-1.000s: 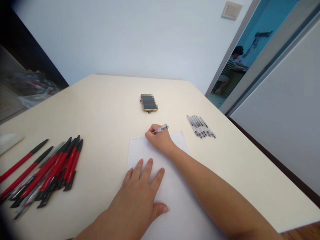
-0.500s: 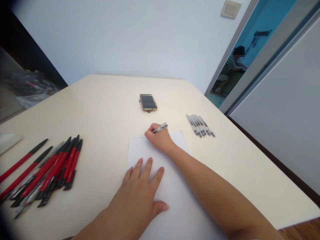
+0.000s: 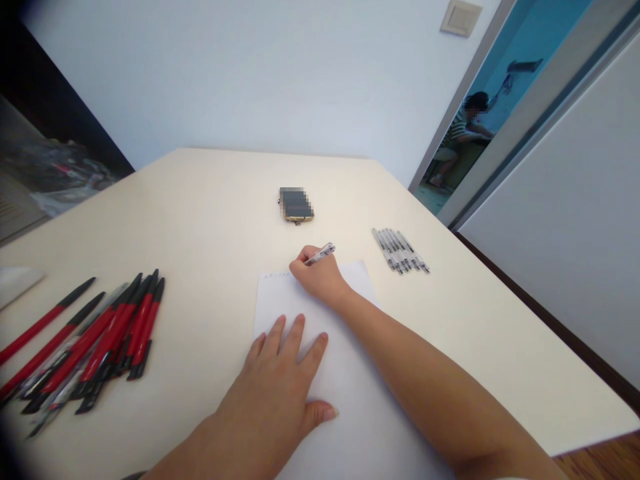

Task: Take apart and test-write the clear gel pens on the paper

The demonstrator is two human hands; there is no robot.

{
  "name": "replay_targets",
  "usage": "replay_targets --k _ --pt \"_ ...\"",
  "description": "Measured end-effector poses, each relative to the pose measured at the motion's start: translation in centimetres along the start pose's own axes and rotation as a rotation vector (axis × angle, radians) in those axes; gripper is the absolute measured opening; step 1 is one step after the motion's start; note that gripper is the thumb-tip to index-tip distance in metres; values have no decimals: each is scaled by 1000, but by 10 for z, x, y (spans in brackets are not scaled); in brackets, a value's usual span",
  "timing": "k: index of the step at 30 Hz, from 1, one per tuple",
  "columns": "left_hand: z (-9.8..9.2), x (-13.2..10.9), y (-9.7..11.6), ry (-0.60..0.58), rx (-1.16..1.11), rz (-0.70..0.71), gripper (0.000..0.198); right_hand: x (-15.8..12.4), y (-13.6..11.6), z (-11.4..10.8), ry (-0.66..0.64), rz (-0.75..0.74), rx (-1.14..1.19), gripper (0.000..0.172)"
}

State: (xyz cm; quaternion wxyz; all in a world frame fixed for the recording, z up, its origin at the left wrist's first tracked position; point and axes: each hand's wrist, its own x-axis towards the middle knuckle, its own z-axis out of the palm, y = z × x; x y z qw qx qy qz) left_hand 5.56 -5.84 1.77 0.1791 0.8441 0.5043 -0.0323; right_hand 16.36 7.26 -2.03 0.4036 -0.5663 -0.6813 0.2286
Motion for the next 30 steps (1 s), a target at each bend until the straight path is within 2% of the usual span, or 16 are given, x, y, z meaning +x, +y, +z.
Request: replay_targets --k 17,22,27,30 --pt "2 -1 -1 -8 -8 1 72 -2 -2 -1 -33 -18 3 11" --pt "1 -1 -1 3 -14 6 72 -2 -1 -2 -13 -3 34 10" --pt "0 -2 -1 1 -13 5 71 -2 -1 -2 64 32 87 11" --pt "2 -2 0 2 -13 4 71 -2 -1 -1 31 23 86 10"
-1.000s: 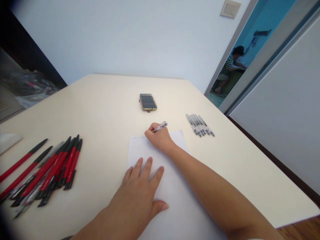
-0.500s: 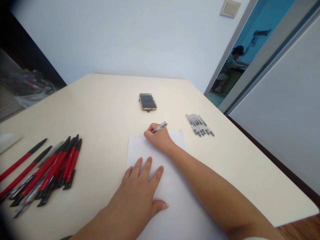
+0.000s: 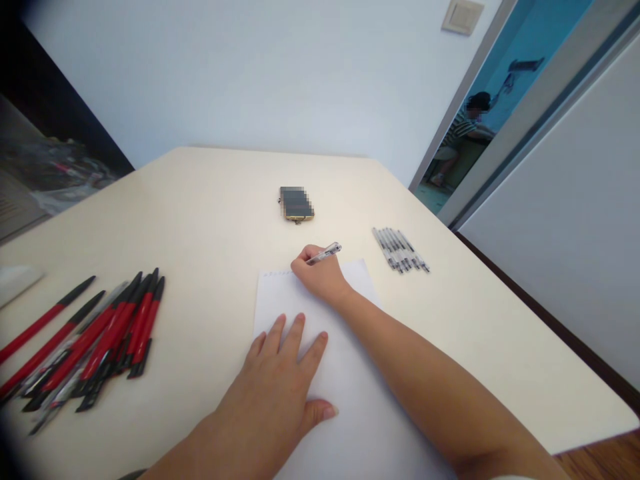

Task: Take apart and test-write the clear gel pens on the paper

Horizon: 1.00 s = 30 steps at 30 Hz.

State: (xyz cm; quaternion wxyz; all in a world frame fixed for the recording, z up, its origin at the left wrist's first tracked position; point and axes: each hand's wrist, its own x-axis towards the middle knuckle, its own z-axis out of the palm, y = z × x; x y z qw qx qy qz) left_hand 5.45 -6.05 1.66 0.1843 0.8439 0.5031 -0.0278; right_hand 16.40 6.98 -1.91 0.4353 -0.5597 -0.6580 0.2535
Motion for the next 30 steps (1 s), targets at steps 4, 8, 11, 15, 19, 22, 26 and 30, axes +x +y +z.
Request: replay_targets --k 4,8,11,15,19,22,26,30 --pt "0 1 0 6 1 2 71 -1 0 0 -52 -23 -32 10" --pt "-2 1 -1 -6 1 1 71 0 1 1 -66 -69 -59 11" --pt "-2 1 -1 -5 1 3 70 0 2 2 -33 -57 -79 11" --pt "-2 1 0 -10 4 1 71 0 1 2 -2 -10 -93 11" --pt "-2 1 -1 -1 -4 9 70 1 5 0 20 4 -21 11" --pt "-1 0 -1 -4 -7 4 70 4 10 0 80 70 98 11" --pt "0 -1 -1 11 -3 9 71 7 11 -1 95 181 320 14" --pt "-1 -1 -1 11 0 11 70 1 1 -18 13 275 550 24"
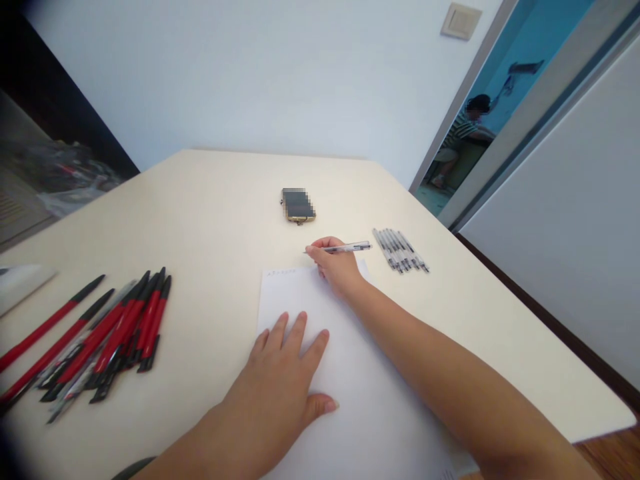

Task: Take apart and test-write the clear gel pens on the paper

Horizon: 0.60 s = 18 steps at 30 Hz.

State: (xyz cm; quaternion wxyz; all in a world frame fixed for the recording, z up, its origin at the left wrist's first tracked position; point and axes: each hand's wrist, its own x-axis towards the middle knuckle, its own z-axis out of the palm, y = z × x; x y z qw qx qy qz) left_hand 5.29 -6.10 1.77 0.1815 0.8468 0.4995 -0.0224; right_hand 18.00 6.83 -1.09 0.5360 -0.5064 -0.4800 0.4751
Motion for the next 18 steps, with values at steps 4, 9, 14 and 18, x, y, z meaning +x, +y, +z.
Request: replay_targets --k 4,9,14,18 --pt "-1 0 0 -4 -4 8 69 -19 -22 -19 -46 81 123 26" --pt "-2 -1 0 13 -1 7 69 -40 -37 -38 68 135 278 40" --pt "-3 -2 1 -5 23 5 69 -48 -37 -51 53 103 359 22" --pt "-2 -3 1 6 34 11 68 -47 -40 -60 41 70 390 33"
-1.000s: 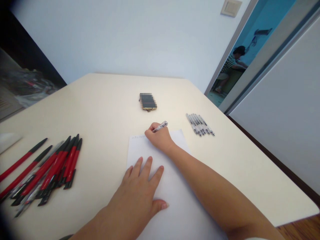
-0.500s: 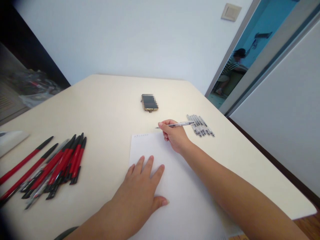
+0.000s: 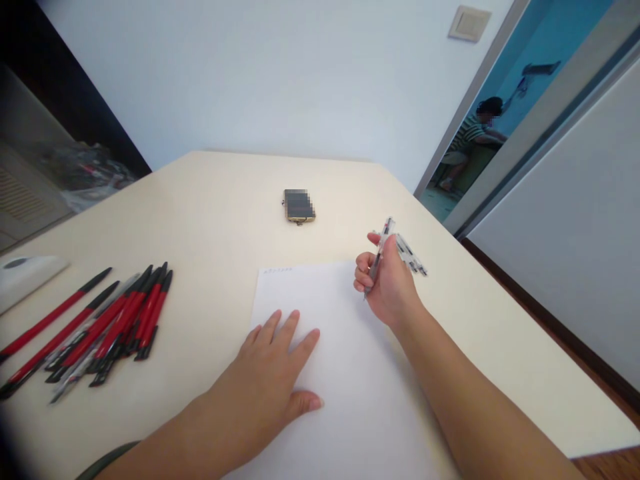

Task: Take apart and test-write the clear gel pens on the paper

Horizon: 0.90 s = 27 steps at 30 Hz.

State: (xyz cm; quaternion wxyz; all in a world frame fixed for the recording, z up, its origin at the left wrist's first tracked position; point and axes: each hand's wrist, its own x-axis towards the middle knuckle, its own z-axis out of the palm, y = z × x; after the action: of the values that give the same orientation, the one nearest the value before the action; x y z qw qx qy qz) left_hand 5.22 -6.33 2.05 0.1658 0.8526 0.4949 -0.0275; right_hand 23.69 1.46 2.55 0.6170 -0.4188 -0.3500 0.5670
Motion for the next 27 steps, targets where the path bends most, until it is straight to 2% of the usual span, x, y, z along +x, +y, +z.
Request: replay_targets --k 4,8,12,14,21,27 --pt "-1 0 0 1 15 3 67 2 -3 -2 -7 -84 -29 24" --pt "-3 0 1 -12 33 -1 67 1 -5 -4 -58 -57 -1 17" --pt "-4 1 1 -16 38 0 67 2 -14 -12 -77 -52 116 48" --pt "-3 2 1 -20 39 -3 67 2 -20 -17 -76 -75 158 55" --pt "-2 3 -1 -39 30 -5 69 0 -25 -18 -155 -43 258 51" --pt "-3 2 0 -48 31 -11 68 0 -22 -14 -164 -57 216 56"
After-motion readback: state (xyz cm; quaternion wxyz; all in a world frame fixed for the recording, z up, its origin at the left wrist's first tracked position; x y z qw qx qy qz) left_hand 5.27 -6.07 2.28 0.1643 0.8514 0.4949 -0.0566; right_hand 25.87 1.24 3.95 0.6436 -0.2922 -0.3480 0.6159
